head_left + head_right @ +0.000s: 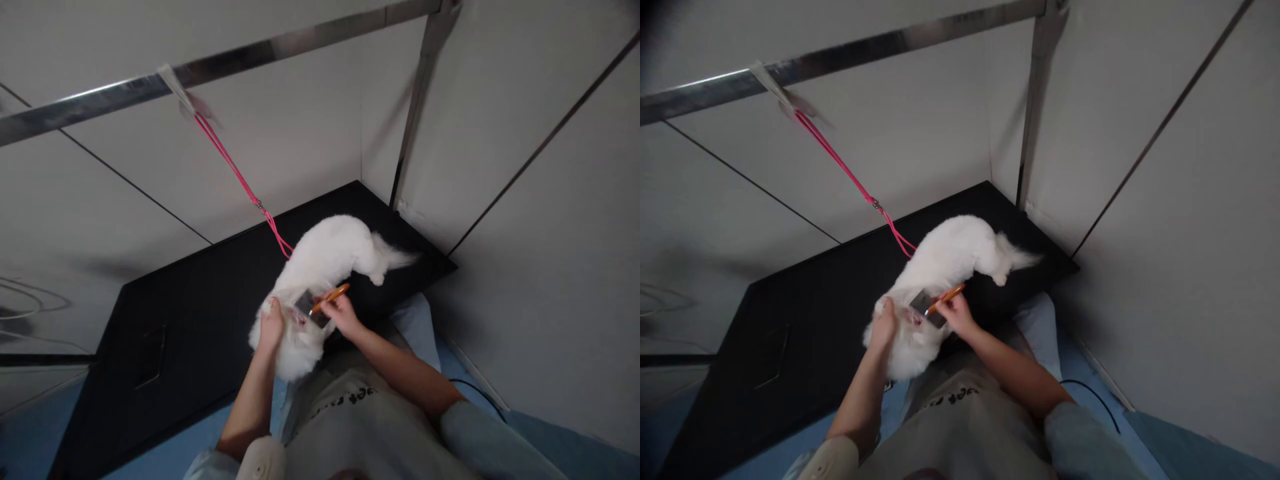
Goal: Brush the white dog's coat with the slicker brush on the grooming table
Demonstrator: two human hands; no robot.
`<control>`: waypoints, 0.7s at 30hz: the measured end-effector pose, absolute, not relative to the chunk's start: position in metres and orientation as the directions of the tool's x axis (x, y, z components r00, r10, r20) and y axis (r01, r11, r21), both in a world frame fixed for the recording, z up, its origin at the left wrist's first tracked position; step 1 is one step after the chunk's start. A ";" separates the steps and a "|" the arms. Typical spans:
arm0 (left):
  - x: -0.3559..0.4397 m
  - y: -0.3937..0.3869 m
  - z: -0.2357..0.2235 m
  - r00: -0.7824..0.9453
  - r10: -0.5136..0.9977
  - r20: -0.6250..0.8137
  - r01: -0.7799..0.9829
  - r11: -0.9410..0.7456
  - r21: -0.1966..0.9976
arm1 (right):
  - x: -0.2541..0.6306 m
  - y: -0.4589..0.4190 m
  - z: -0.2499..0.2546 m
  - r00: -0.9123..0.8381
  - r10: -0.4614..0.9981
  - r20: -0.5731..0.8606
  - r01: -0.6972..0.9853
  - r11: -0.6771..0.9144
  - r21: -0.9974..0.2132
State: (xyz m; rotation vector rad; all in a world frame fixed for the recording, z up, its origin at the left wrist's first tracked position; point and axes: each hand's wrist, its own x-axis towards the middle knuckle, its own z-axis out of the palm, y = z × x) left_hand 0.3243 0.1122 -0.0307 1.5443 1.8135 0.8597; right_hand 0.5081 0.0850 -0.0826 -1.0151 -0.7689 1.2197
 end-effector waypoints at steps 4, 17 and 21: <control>0.324 0.111 -0.032 -0.171 0.985 0.005 0.553 0.092 0.828 | 0.509 0.086 -0.088 0.369 0.927 -0.063 -0.378 0.088 -0.921; 0.325 0.120 -0.041 -0.029 0.994 -0.105 0.451 0.107 0.886 | 0.519 0.092 -0.081 0.167 0.986 -0.022 -0.229 0.017 -0.973; 0.324 0.120 -0.043 0.017 0.993 -0.113 0.390 0.097 0.915 | 0.520 0.095 -0.077 0.187 0.982 0.041 -0.219 0.082 -0.972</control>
